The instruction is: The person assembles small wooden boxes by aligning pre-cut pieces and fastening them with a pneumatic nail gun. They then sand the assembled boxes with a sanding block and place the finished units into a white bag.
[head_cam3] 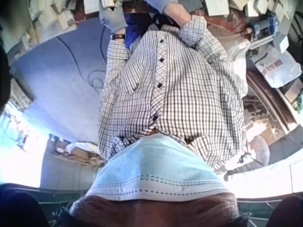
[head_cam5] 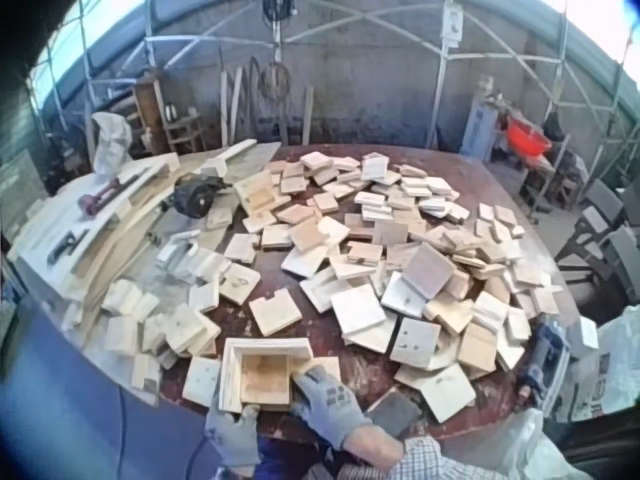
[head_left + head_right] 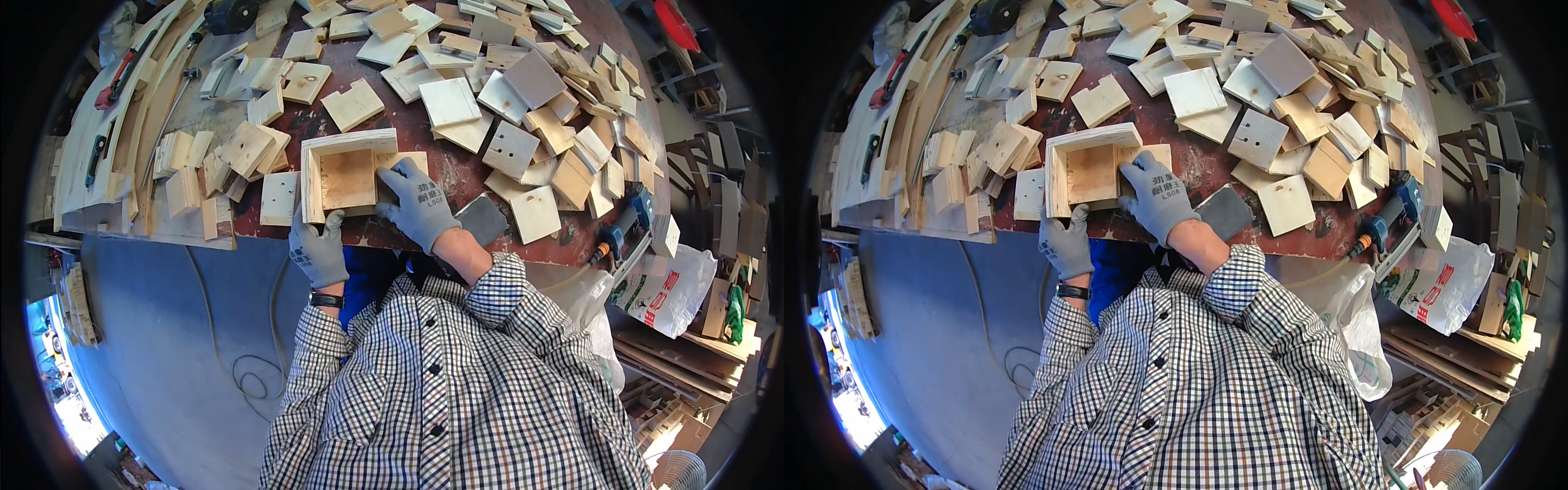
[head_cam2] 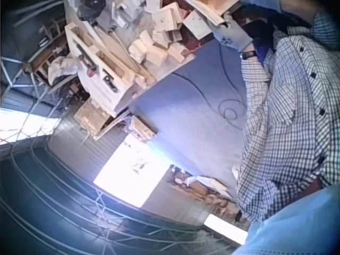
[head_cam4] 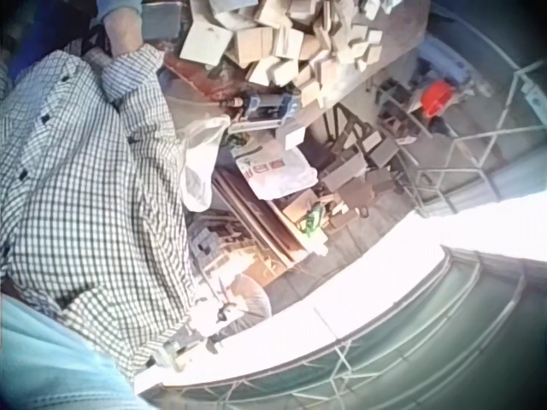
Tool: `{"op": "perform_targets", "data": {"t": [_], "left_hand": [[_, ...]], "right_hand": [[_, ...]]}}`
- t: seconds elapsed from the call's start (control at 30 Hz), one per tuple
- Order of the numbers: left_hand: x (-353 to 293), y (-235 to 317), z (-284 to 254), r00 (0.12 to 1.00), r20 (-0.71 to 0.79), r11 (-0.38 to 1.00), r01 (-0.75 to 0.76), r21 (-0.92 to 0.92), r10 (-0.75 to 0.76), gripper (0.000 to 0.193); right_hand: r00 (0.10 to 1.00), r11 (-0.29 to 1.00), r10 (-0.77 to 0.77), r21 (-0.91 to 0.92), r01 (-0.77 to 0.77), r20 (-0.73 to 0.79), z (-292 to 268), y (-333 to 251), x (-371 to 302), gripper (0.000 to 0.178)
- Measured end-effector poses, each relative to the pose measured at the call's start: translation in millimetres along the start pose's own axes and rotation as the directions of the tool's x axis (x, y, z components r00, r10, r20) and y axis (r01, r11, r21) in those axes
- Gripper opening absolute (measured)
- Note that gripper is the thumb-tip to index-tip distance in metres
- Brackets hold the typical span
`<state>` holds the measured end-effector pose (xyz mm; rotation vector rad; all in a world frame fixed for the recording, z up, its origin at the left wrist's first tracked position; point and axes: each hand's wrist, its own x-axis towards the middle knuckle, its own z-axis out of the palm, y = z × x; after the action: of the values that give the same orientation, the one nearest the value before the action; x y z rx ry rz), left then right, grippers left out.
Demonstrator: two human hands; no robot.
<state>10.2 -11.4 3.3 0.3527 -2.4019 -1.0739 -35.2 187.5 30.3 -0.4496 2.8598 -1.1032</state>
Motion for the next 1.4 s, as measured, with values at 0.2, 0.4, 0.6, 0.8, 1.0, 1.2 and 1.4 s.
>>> {"op": "perform_targets", "data": {"t": [0.2,0.4,0.6,0.8,1.0,1.2,1.4], "left_hand": [[-6.0,-23.4,5.1,0.999,-0.023,0.997,-0.025,0.07,0.027,0.076],[-6.4,-15.7,1.1,0.999,-0.002,0.995,-0.043,0.093,0.043,0.066],[-3.9,-12.3,3.8,1.0,-0.007,0.994,-0.012,0.106,0.013,0.058],[-7.5,-22.7,7.9,0.999,0.037,0.996,-0.037,0.082,0.034,0.072],[-2.1,-7.8,4.0,0.999,0.041,1.0,0.004,-0.03,-0.002,0.068],[-2.3,-11.5,4.7,0.997,0.069,0.999,0.028,0.016,-0.029,0.064],[-8.2,-15.6,2.7,0.999,0.047,0.997,-0.014,0.073,0.011,0.064]], "right_hand": [[1.0,0.999,0.001,-0.033,-0.001,-0.008,1.5,0.1,0.9,0.05],[0.999,0.997,-0.037,-0.06,0.037,0.013,1.6,5.2,0.5,0.055],[0.997,0.995,0.079,-0.054,-0.079,-0.004,0.8,-13.0,1.6,0.097],[0.982,0.971,0.04,-0.226,-0.082,-0.185,19.4,-29.3,-5.6,0.08],[0.945,0.994,0.07,0.098,-0.04,-0.32,12.7,-49.4,-4.0,0.077],[0.899,0.647,0.434,0.675,-0.355,0.056,-0.5,-53.7,-8.3,0.097],[0.815,0.414,0.46,0.727,-0.548,0.352,-21.0,-56.0,-20.0,0.092]]}}
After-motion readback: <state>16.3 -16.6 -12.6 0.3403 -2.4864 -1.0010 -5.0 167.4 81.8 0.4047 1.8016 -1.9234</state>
